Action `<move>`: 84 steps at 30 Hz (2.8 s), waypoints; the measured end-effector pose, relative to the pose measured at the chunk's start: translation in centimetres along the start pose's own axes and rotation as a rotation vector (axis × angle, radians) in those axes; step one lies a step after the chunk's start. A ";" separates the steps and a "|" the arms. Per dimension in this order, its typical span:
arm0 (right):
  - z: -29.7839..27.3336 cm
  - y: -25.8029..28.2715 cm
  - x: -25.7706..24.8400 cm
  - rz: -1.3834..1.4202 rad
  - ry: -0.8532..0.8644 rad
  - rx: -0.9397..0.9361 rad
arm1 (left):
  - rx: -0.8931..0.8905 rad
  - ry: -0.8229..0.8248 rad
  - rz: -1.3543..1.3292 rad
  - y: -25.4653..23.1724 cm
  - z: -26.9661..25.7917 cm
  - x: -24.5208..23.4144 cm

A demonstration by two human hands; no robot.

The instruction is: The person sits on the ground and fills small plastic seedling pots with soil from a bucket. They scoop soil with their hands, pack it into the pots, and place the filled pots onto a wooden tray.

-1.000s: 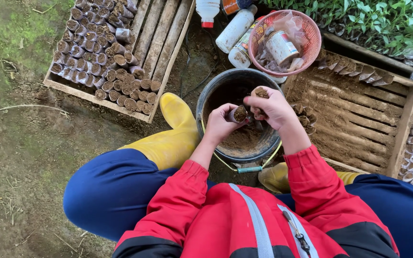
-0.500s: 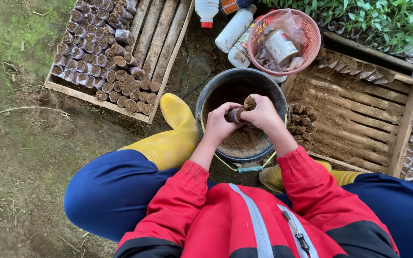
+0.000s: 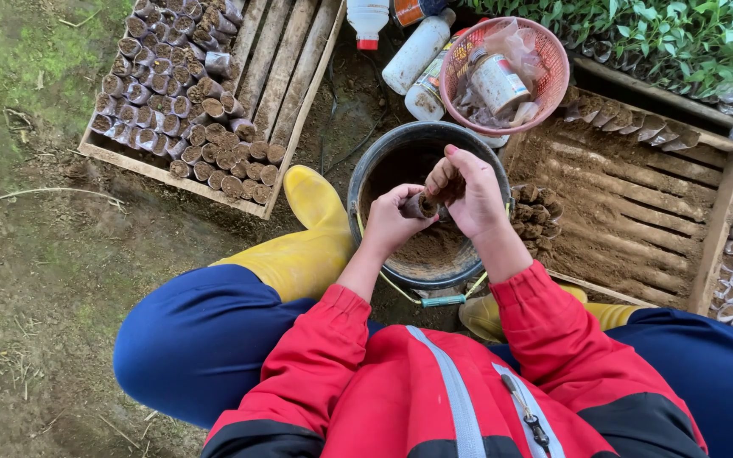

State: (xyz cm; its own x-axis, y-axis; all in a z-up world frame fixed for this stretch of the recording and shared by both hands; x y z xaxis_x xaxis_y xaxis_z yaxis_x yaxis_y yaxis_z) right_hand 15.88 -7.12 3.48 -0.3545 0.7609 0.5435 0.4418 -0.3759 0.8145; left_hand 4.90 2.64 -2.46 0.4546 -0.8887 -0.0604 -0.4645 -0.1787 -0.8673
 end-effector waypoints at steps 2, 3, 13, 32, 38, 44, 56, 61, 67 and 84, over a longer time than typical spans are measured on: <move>-0.2 -0.1 0.0 0.011 0.003 -0.024 | -0.002 0.009 -0.018 -0.3 -0.2 0.1; -0.3 -0.2 0.0 0.022 0.006 -0.047 | -0.005 0.018 -0.035 -0.4 -0.3 0.1; -0.5 0.0 1.1 -0.054 0.134 -0.228 | -0.013 0.059 -0.109 0.4 0.3 0.3; -3.5 6.2 4.6 -1.414 0.617 -0.257 | -0.012 0.015 -0.153 -0.3 0.3 0.2; -4.0 2.1 3.3 -2.010 0.752 -0.071 | 0.009 -0.016 -0.038 0.0 0.1 -0.1; -3.6 0.2 2.7 -2.077 0.763 -0.067 | -0.024 -0.044 0.019 0.0 0.0 -0.7; -3.1 4.9 4.4 -1.785 0.720 0.030 | -0.042 -0.083 0.042 0.6 0.9 -0.7; -0.3 -0.1 -1.8 -1.599 0.519 0.110 | -0.046 -0.155 0.089 0.6 0.8 -1.4; -3.6 -12.0 -4.5 -1.481 0.771 0.155 | -0.061 -0.184 0.135 1.3 1.0 -1.4; -0.9 -13.2 -13.2 -0.865 0.266 0.391 | -0.066 -0.100 0.108 2.3 1.2 -0.5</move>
State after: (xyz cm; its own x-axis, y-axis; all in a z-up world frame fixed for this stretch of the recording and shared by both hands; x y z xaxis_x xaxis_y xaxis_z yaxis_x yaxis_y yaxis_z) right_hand 13.98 -12.74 -14.26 -0.8367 0.5292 -0.1411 0.1671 0.4920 0.8544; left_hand 4.53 3.19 -5.08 0.4710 -0.8585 -0.2027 -0.5623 -0.1151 -0.8189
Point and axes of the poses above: each hand's wrist, its own z-axis towards the middle knuckle, its own x-axis out of the palm, y = z × x, the point moved 6 cm from there along z, towards the middle knuckle, and after that the axes turned 8 degrees about -x, right-handed, at the moved point
